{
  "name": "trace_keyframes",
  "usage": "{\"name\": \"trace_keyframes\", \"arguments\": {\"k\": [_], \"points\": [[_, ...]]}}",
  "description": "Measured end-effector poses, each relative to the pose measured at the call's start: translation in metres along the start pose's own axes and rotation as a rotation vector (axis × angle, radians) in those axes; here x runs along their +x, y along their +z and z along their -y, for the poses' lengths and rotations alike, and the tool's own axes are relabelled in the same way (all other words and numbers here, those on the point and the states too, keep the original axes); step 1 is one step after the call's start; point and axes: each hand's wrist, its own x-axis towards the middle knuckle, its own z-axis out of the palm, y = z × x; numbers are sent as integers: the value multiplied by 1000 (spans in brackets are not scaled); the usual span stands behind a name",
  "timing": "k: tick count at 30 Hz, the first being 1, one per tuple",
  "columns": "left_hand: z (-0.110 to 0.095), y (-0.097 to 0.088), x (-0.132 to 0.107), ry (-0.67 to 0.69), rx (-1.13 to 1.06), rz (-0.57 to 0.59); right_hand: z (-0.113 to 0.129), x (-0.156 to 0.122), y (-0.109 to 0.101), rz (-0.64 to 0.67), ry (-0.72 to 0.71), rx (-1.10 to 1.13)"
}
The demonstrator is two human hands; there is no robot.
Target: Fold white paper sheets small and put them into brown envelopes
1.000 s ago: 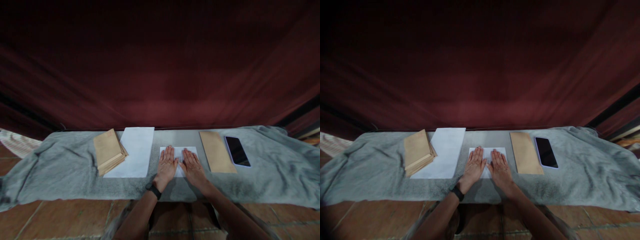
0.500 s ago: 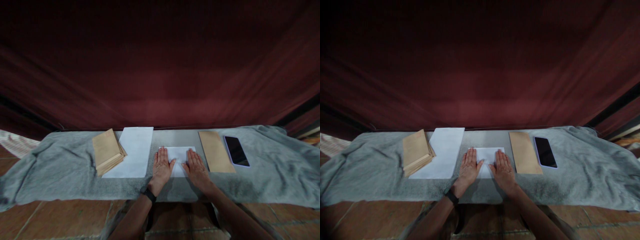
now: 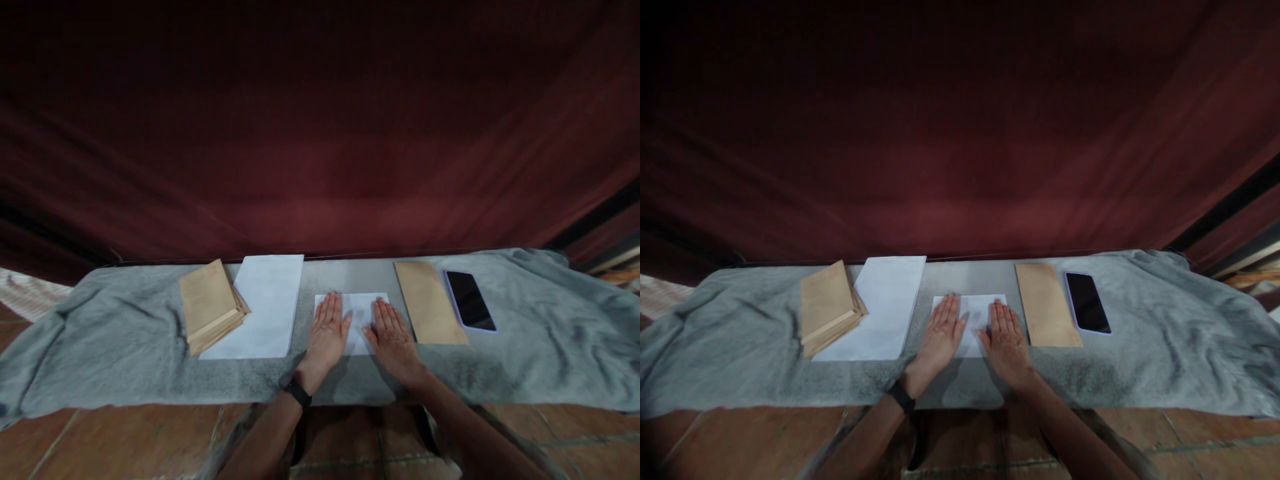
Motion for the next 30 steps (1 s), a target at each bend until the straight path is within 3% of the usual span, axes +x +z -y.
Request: {"name": "trace_keyframes", "arguments": {"k": [3, 5, 13, 23, 30], "points": [[-14, -8, 1, 245, -88, 133, -2, -2, 2, 12, -14, -18], [-20, -12, 1, 332, -118, 183, -4, -3, 2, 16, -26, -26], [-21, -7, 11, 434, -121, 203, -12, -8, -1, 4, -46, 3], [-30, 12, 30, 342, -86, 133, -10, -21, -2, -26, -75, 18], [-42, 22, 34, 158, -39, 79, -7, -21, -7, 6, -55, -21]]}}
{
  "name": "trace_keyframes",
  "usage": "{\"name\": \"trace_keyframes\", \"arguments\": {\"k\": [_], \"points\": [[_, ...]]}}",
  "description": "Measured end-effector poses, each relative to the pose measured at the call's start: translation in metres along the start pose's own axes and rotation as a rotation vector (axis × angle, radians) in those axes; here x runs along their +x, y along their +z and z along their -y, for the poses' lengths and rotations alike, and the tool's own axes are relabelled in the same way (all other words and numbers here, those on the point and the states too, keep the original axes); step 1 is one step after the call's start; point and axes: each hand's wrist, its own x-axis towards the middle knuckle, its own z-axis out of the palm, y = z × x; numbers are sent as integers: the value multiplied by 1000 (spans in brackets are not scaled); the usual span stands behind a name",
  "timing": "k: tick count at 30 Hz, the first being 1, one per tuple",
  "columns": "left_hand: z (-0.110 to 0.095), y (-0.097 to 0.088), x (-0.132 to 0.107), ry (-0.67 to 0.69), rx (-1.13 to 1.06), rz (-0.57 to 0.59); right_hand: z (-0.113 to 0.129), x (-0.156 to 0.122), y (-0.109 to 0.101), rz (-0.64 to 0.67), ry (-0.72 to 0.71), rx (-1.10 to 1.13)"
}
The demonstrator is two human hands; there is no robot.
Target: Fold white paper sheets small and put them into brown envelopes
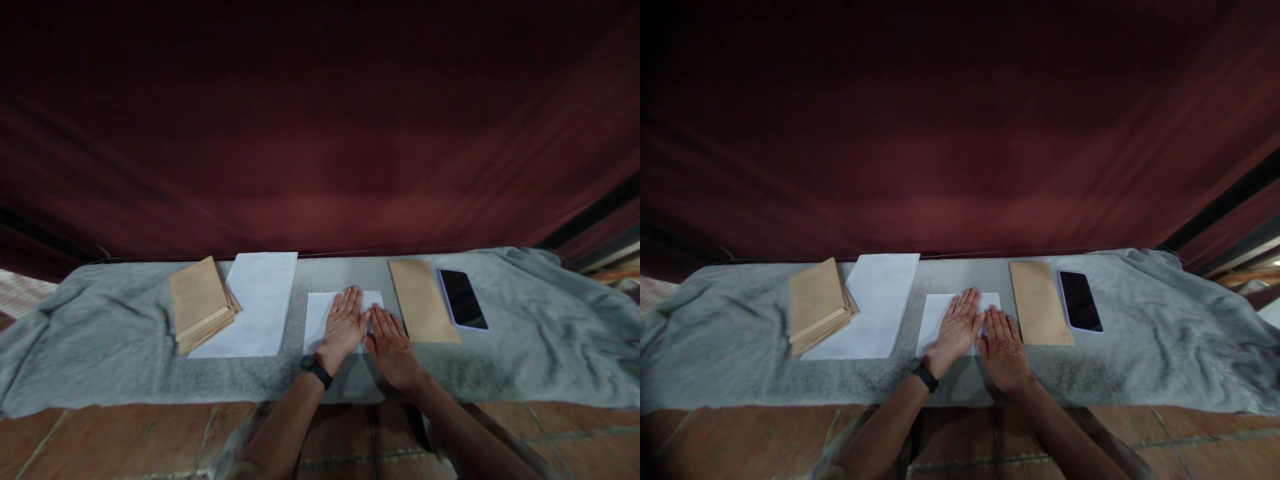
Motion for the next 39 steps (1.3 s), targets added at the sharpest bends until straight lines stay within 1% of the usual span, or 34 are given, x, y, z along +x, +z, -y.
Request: {"name": "trace_keyframes", "arguments": {"k": [4, 8, 12, 15, 20, 24, 28, 32, 35, 39], "points": [[1, 5, -1, -79, 21, -47, 4, 1, -3, -22, 53, 3], [7, 6, -6, -121, 40, -79, 8, 1, -3, -47, 87, 7], [13, 5, -13, -165, 63, -95, 7, 4, -1, -45, 134, 14], [15, 4, -20, -197, 74, -96, 5, 13, 1, -20, 170, 33], [13, 2, -27, -166, 71, -61, 8, 36, 6, 89, 45, 140], [14, 5, -29, -163, 48, -71, 13, 47, 10, 128, 29, 156], [17, 6, -30, -192, 67, -97, 13, 48, 15, 60, 16, 109], [19, 1, -30, -231, 110, -60, 9, 44, 18, 1, 31, 67], [19, -3, -31, -276, 146, -33, 7, 41, 20, -13, 37, 58], [17, -4, -35, -329, 168, -72, 4, 38, 21, -18, 40, 47]]}}
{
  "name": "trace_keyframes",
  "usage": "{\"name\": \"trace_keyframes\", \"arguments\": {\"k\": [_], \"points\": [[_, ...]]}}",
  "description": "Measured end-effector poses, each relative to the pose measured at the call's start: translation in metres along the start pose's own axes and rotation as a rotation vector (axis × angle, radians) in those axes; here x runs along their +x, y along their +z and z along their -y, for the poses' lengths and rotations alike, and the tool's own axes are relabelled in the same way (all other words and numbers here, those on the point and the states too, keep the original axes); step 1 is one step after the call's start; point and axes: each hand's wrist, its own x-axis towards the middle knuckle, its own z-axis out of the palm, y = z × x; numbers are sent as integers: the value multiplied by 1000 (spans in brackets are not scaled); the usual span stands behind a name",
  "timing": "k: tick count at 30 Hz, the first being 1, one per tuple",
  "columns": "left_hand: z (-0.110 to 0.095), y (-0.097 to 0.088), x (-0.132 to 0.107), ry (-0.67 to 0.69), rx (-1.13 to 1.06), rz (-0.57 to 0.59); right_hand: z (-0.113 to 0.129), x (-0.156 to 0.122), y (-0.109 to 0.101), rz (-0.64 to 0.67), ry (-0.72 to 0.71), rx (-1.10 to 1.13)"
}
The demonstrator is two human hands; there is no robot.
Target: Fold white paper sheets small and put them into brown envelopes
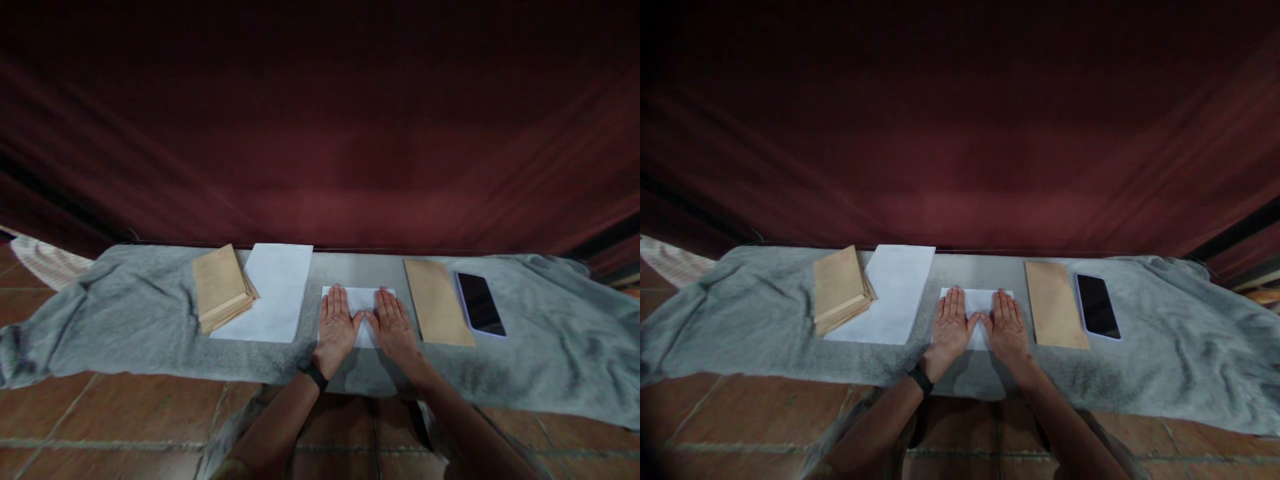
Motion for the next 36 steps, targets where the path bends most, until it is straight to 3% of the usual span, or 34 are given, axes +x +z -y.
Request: {"name": "trace_keyframes", "arguments": {"k": [5, 18, 23, 31, 36], "points": [[-2, -1, -5, -54, -15, -59, -4, -4, -3, -14, 19, 7], [1, -3, -8, -43, -10, -61, -13, -14, -11, -25, 51, 17], [0, -8, -6, 41, 15, -58, -13, -18, -14, -23, 24, 54], [1, -16, -1, 282, 34, 34, 11, -18, -15, 77, -213, 156], [1, -13, -1, 254, 10, 60, 17, -18, -18, 87, -195, 68]]}}
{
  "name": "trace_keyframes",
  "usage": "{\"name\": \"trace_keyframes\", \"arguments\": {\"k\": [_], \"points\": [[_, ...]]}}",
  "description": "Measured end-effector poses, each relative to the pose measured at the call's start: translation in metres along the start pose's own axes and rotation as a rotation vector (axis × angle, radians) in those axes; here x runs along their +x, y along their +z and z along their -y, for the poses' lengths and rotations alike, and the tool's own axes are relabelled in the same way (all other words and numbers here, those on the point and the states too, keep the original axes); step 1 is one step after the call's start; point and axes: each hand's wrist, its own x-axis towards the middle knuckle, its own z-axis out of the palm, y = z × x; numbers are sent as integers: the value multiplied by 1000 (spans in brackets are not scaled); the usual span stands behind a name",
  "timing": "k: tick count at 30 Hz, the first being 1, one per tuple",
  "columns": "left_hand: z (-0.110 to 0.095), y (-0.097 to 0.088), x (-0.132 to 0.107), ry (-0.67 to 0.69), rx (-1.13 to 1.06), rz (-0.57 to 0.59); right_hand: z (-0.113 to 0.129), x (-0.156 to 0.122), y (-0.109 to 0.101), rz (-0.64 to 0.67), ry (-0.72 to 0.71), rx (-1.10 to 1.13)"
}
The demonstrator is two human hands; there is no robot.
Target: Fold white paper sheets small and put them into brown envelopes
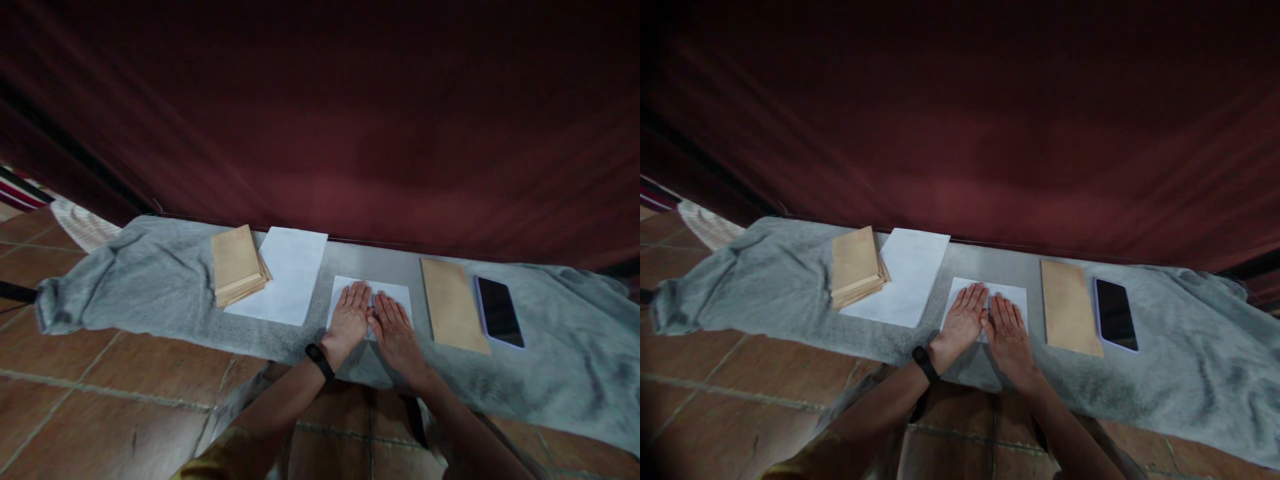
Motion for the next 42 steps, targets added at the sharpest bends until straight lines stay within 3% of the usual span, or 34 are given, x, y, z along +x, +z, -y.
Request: {"name": "trace_keyframes", "arguments": {"k": [5, 11, 25, 42], "points": [[0, 2, -1, -32, -39, 15, -5, 1, -2, 15, -40, -24], [4, 6, -4, -51, -73, -7, -11, 3, 2, -23, 89, 30], [13, 9, -6, -208, -1, -20, -18, 1, 4, -51, 204, -31], [27, 15, -14, -313, 13, -158, -25, -4, 2, -113, 293, -62]]}}
